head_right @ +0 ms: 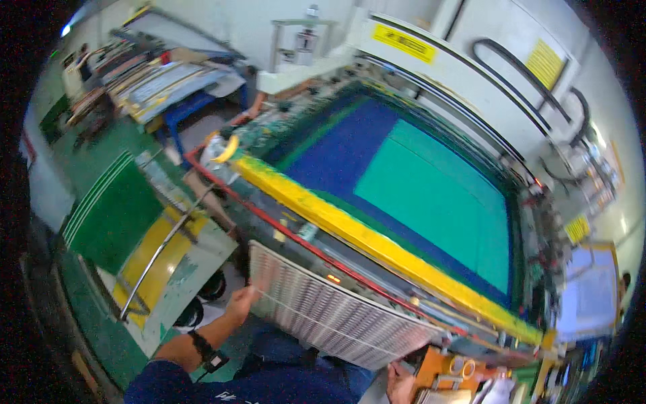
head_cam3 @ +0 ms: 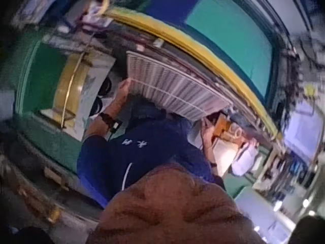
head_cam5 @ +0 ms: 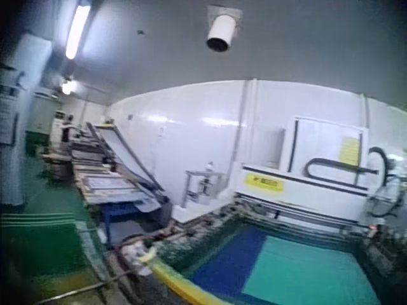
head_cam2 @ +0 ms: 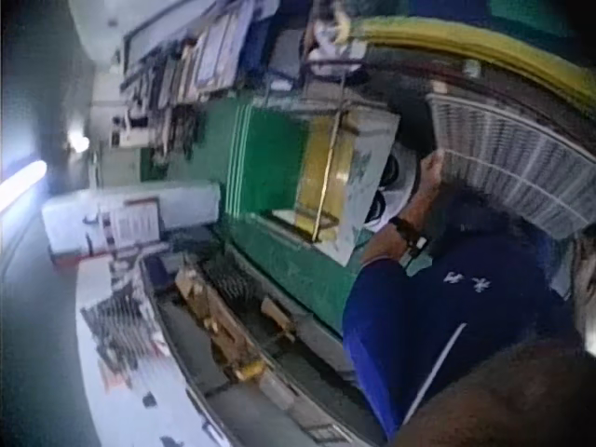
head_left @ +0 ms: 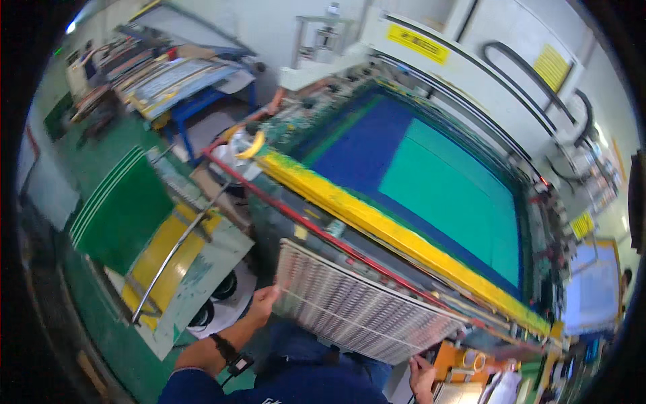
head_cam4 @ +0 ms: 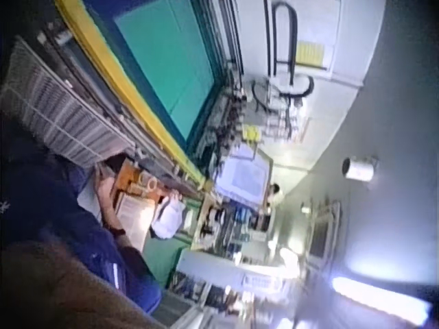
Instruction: Operating a semi-automatic screen printing machine to apply solder mask or ink to circuit boards.
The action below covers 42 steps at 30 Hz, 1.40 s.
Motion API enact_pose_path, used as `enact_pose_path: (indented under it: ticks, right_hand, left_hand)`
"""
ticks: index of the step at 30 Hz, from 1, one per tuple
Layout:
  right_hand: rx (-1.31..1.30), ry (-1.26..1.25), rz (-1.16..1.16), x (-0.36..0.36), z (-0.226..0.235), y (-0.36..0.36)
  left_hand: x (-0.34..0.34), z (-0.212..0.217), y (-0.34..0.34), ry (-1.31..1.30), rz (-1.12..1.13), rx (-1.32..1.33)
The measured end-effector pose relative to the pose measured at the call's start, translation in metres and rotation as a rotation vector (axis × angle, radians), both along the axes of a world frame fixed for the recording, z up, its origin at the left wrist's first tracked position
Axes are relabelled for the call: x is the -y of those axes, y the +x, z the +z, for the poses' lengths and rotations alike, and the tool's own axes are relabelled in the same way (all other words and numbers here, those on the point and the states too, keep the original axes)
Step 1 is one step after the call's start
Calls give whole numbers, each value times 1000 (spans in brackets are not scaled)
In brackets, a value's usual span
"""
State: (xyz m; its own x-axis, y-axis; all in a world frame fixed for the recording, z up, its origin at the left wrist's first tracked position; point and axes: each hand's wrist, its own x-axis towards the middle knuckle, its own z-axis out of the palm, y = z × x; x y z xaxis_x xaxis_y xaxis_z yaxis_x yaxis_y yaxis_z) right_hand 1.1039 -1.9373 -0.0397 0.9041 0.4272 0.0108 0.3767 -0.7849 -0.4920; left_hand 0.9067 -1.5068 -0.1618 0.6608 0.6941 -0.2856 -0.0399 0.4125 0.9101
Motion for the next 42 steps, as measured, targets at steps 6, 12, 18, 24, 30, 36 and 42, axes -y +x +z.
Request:
enact_pose_path:
  ticks: [6, 12, 18, 24, 30, 36, 42]
  right_hand:
    - [25, 198, 50, 0, -9, -9]
    - [-2, 246, 113, -7, -20, -7]
    - [35, 296, 80, -5, -21, -6]
    - [-47, 480, -231, 37, 33, 3]
    - [223, 713, -660, 233, 85, 51]
    - [503, 303, -934, 335, 139, 136]
    - [447, 841, -684, 385, 117, 257]
  left_hand:
    - [-5, -17, -9, -37, 16, 50]
    - [-12, -3, -4, 93, -31, 97]
    - [-14, 36, 9, 233, -55, 60]
    - [3, 166, 86, 438, -516, -105]
    - [-18, 215, 187, 653, -1108, 139]
    - [-119, 233, 275, 566, -650, -124]
    - [-218, 180, 370, 899, -564, -148]
